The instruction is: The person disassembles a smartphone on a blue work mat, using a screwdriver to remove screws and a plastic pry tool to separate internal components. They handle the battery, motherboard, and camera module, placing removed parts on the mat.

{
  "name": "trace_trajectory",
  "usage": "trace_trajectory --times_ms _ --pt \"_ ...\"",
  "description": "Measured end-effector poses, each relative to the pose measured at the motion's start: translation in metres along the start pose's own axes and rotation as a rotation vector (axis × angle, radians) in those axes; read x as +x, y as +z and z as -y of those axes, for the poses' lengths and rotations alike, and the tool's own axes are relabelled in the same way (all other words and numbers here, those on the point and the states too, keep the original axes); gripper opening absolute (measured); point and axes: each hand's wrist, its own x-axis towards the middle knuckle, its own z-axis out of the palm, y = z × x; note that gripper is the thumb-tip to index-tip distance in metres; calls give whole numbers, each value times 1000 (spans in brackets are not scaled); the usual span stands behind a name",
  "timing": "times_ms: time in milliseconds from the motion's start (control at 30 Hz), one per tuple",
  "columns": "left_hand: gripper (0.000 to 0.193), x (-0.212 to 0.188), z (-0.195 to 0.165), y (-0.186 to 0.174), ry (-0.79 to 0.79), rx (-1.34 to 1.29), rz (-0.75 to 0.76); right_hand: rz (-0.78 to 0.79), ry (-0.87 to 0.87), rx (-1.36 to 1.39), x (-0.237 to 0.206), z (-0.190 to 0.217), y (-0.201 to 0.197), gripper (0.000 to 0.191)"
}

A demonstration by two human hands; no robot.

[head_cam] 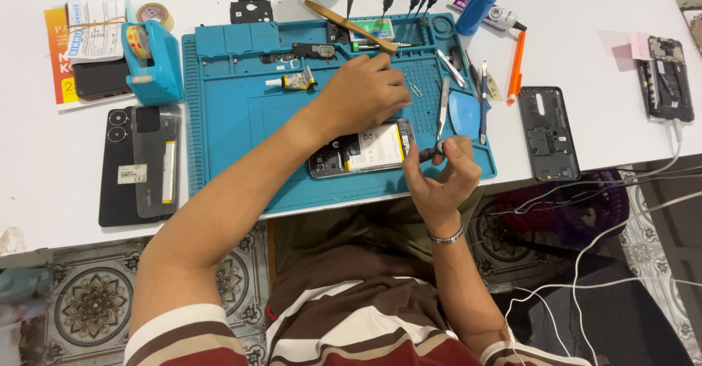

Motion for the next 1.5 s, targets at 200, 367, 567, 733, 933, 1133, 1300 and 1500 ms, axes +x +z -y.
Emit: trace_trajectory --times_ms 200,367,567,733,933,1133,1300,1500 --pt "11 2 -2 -2 22 -66 25 -22 -69 21 -2 0 -1 68" --pt "12 2 -2 -3 19 -118 -3 -32 -70 -25 -1 1 -1 70" --pt "9 1 1 -7 -32 -145 -15 1 -17 59 4 7 1 69" --pt "9 1 0 -8 -39 -153 -11 -38 -90 -75 7 11 0 70" --pt "11 1 4 -10 -36 -145 -29 -25 13 39 4 8 2 66" --pt "11 1 6 -12 -47 -154 -25 -51 -63 -21 1 8 2 64" --pt "11 2 4 -11 -43 -152 -9 -114 -32 -29 5 13 3 64" --pt "10 1 5 -11 -32 -162 5 -86 -163 -293 10 15 -1 68"
